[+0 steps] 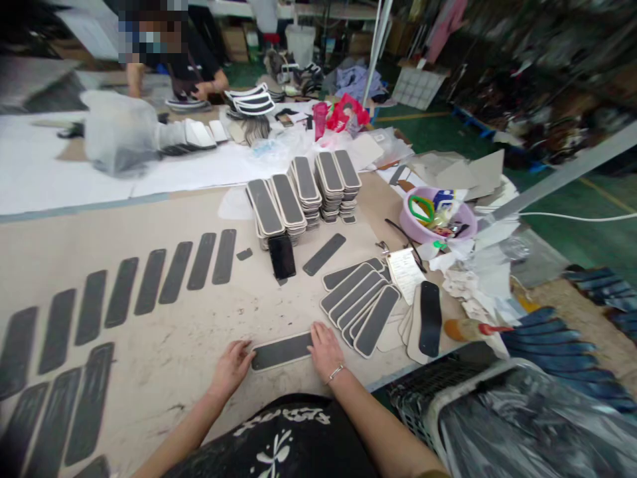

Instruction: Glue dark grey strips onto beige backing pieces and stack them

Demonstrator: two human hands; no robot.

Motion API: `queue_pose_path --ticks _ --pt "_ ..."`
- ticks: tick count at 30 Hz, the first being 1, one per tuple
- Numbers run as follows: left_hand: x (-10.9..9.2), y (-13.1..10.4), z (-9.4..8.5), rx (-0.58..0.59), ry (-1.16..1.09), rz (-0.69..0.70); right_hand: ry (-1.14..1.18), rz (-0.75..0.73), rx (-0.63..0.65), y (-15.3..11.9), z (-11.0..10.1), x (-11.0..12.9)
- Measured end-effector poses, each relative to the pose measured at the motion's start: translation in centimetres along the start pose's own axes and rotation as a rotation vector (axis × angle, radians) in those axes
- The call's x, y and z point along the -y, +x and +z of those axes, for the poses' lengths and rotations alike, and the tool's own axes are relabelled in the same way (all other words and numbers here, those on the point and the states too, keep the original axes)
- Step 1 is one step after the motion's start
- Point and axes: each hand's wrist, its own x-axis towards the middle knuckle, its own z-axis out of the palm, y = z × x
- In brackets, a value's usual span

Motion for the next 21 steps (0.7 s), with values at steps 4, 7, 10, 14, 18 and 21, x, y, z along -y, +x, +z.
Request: queue_pose_path --ticks 4,7,10,14,18,21 --pt "-0.4 0.3 1.0 -0.041 0.048 0.139 0.059 -0.316 0.188 -0.2 0.3 2.7" --pt "-1.4 0.8 0.7 0.019 0.079 0.125 0.097 -0.412 0.272 -0.1 0.2 2.8" --pt "-2.7 1.3 -0.1 0.08 0.113 0.078 0.093 -0.232 0.248 -0.1 0.0 0.8" --pt "-3.7 1.7 -0.6 0.109 0.189 0.022 0.122 -0.072 0.186 -0.4 -0.3 -1.9" --pt "-3.1 2.1 -0.3 0.151 0.243 0.021 0.194 -0.094 0.166 -0.3 -0.1 -2.5" --pt "-2.0 1.9 -0.1 0.198 0.195 -0.04 0.25 -0.048 0.102 0.0 -0.3 -2.1"
